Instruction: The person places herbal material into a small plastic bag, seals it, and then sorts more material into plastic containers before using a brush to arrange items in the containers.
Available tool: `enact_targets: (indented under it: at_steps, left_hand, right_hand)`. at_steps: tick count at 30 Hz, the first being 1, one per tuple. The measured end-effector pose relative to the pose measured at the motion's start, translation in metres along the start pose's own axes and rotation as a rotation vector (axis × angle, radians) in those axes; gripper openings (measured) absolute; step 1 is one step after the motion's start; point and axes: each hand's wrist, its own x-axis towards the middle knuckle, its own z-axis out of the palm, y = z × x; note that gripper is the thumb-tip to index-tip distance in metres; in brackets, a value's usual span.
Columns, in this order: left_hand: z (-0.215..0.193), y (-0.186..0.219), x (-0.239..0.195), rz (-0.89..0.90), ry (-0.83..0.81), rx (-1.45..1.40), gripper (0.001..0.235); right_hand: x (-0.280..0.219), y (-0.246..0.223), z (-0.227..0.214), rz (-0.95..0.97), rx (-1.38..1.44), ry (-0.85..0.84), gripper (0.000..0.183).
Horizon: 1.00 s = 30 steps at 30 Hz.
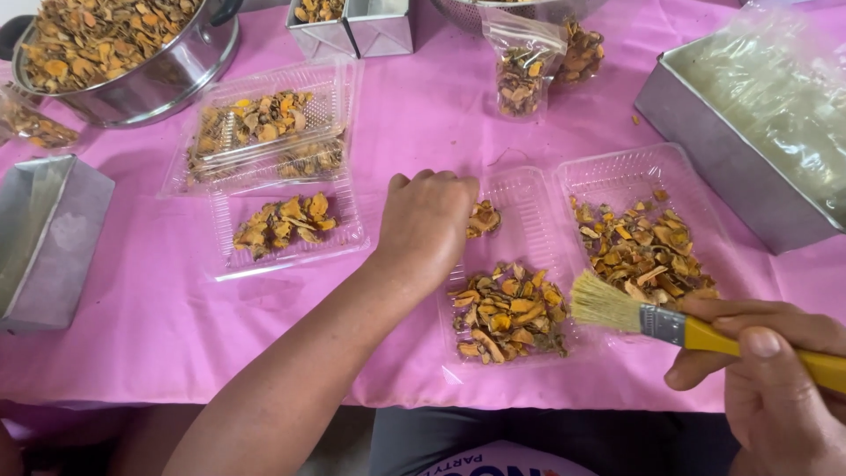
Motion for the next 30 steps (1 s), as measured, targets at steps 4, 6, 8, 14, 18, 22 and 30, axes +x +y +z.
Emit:
enact_targets:
  at_steps: [4, 6, 8, 14, 18, 22, 30]
  left_hand:
    - [-0.016, 0.014, -0.021, 0.181, -0.155, 0.01, 0.008]
    - [-0.033, 0.029, -0.042, 0.205, -0.223, -0.066, 0.011]
    - [-0.039, 0.042, -0.057, 0.228, -0.283, -0.142, 0.02]
    - [0.012, 0.058, -0.065, 0.447, -0.141, -0.029, 0.014]
    - [0.01, 0.065, -0.068, 0.383, -0.163, -0.081, 0.03]
    - [0.022, 0.064, -0.073, 0.361, -0.068, -0.101, 0.027]
    - [-0.022, 0.045, -0.074, 0.057, -0.288, -0.687, 0.016]
  right_hand:
    - [-0.003, 0.02, -0.017, -0.061, -0.01, -0.04, 0.027]
    - [-0.004, 0.023, -0.02, -0.069, -0.028, -0.05, 0.029]
    - [-0.004, 0.023, -0.02, -0.085, -0.046, -0.062, 0.031]
    - [-0.01, 0.014, -0.014, -0.112, -0.037, -0.105, 0.026]
    - [-0.01, 0.007, -0.012, -0.064, -0.077, -0.039, 0.029]
    - [-0.008, 0.021, -0.022, -0.072, -0.05, -0.046, 0.029]
    - [-0.013, -0.034, 0.028, -0.031, 0.004, -0.021, 0.021]
